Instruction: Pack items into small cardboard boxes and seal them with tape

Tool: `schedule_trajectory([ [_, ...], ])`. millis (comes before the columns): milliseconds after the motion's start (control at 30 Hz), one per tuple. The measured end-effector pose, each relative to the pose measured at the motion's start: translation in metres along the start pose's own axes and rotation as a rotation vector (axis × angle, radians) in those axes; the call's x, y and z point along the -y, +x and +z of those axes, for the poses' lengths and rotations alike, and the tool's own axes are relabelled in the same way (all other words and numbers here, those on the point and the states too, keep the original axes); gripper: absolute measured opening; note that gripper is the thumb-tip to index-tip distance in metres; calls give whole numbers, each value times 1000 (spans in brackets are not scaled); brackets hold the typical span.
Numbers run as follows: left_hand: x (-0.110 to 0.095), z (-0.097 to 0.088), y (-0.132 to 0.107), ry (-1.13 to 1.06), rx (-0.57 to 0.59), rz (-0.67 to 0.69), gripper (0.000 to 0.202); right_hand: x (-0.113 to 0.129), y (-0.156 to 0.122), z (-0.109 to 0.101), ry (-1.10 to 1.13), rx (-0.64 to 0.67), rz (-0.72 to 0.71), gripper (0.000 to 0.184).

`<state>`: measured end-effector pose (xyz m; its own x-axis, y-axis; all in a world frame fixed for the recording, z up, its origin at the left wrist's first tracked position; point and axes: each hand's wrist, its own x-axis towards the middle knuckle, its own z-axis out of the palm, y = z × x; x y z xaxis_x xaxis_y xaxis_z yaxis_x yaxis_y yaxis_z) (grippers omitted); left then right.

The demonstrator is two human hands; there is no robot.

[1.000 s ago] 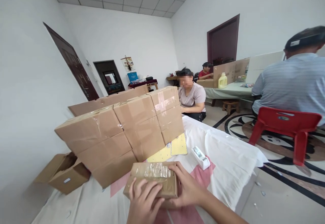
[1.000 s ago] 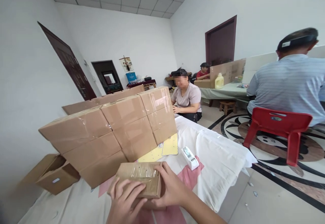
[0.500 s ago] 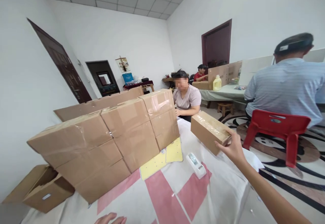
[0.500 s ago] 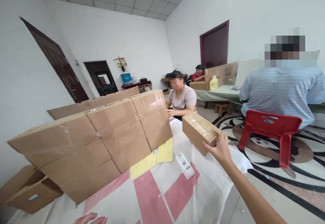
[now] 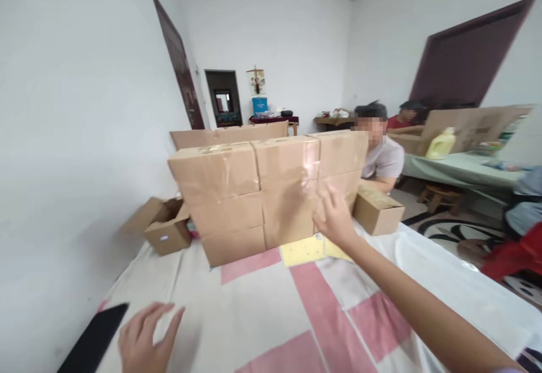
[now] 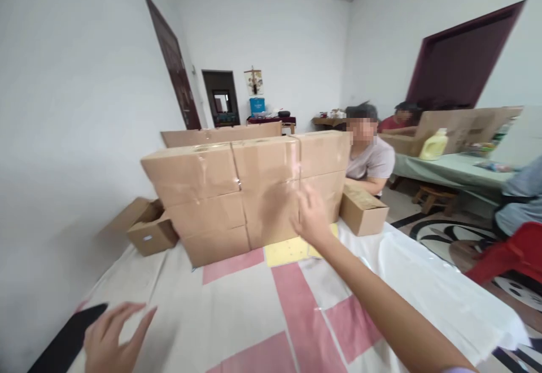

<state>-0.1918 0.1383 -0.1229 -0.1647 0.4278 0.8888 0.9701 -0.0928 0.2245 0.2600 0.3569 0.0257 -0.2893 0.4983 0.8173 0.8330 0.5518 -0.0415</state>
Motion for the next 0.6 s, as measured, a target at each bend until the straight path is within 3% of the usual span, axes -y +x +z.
schedule_trajectory([
  [100,49,24,27,-55,-36,-418,64,128,-3,46,442,98,-266,43],
  [167,82,51,44,-182,-44,-700,91,206,-8,82,690,261,-299,42],
  [233,113,83,59,-309,-80,-886,108,271,-10,121,832,475,-213,51],
  [300,139,115,71,-386,-92,-948,118,323,-5,162,868,721,9,65],
  [333,150,129,75,-427,-88,-951,118,343,1,182,850,819,141,73],
  [400,168,153,81,-525,-83,-929,111,374,17,220,751,884,274,82],
  [500,187,177,82,-622,-88,-880,85,396,46,264,485,792,251,85],
  [600,200,190,77,-625,-120,-896,69,403,66,294,304,744,264,66],
])
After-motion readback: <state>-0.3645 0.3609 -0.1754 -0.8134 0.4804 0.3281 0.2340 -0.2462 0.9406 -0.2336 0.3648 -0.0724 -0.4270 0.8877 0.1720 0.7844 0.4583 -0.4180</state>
